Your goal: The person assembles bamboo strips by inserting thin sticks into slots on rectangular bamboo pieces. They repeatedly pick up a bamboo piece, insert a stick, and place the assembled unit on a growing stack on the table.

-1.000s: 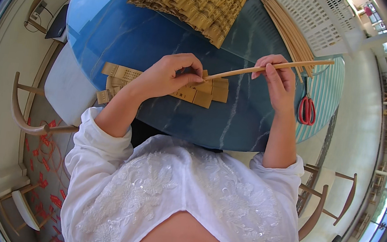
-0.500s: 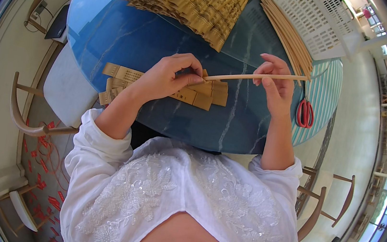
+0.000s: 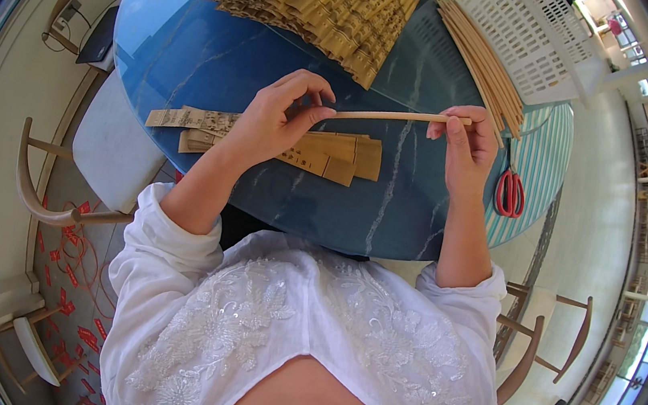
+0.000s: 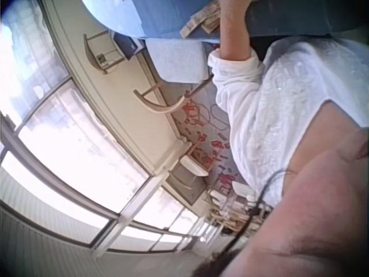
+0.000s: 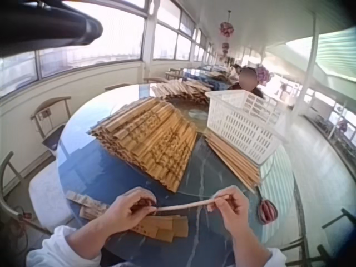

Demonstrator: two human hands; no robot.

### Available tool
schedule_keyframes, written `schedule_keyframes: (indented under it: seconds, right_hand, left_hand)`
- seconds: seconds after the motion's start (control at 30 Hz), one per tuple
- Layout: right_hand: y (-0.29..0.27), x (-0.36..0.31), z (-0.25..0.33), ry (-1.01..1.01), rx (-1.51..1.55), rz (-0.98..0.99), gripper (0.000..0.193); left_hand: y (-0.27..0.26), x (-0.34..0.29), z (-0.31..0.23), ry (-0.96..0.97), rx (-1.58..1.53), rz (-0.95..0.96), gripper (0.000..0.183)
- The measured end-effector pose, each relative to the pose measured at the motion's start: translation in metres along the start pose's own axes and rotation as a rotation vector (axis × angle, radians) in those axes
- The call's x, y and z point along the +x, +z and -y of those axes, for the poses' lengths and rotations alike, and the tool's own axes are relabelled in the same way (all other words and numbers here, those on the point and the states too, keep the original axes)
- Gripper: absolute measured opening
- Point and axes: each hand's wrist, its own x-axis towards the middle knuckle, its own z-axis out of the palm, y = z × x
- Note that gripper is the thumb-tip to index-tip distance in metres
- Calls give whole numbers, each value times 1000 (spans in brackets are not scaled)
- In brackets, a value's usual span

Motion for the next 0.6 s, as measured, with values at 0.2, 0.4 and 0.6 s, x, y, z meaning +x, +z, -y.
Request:
schedule_keyframes:
  seconds: [0.2, 0.4, 0.6]
  right_hand:
    - [-17, 10, 7, -98, 110, -257, 13]
    - [-20, 12, 9, -147, 106, -299, 14]
    - [-19, 11, 10, -146, 46, -273, 16]
  left_hand:
    - [-18, 4, 2, 207, 475, -141, 44]
    - [-14, 4, 11, 180, 454, -135, 50]
    - [-13, 5, 9, 271, 469, -194, 46]
